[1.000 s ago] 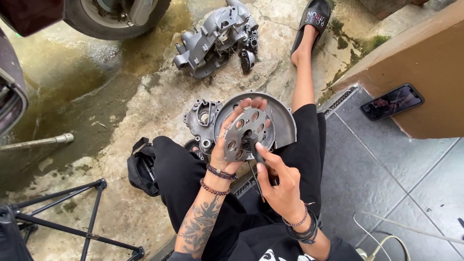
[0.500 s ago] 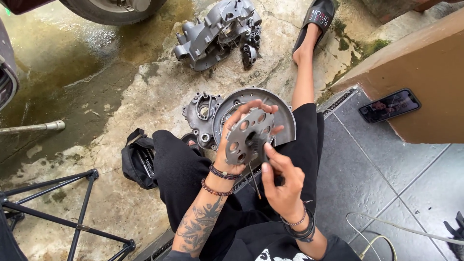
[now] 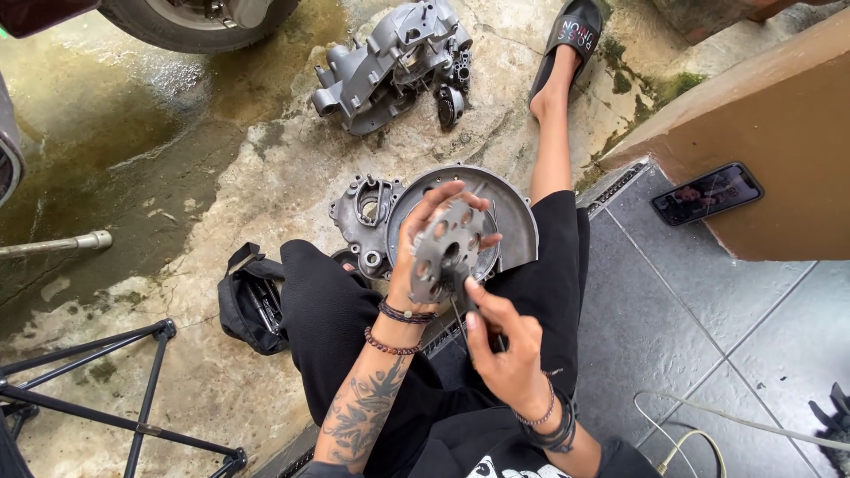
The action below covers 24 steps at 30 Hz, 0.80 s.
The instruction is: The person sits on the ground and uses a small metal tool to scrape and clean the surface of a circular metal plate. They then use a small brush to scrub the edges and holes of the plate, removing debris.
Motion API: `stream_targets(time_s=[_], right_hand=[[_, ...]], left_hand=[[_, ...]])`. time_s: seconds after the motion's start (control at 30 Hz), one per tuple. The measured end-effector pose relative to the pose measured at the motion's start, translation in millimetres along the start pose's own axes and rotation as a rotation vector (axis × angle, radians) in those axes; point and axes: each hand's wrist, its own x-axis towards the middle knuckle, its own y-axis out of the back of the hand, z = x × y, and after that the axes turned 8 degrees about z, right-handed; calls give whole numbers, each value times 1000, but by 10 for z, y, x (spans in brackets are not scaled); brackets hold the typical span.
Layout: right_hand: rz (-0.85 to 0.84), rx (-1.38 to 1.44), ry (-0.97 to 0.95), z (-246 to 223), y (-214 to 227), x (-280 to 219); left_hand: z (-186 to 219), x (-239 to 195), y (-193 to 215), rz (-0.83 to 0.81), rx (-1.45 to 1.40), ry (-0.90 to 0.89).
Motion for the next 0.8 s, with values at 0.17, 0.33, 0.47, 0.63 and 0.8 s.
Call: stream_targets(time_s=[0.17,0.33,0.47,0.63,0.8], right_hand=[[-37,23,-45,185,11,-114],[179,129,3,322,-48,40],[57,63,-23,245,-53,-161],[12,225,-56,290,25,-268],[35,321,-232,383,205,42]], left_hand=[[-68,88,138,97,-131,45],[-323,48,135,70,-13,81],[-219,196,124,45,-223,113],[-292,280,247,24,-488,145],[-321,363,190,-91,-467,276]])
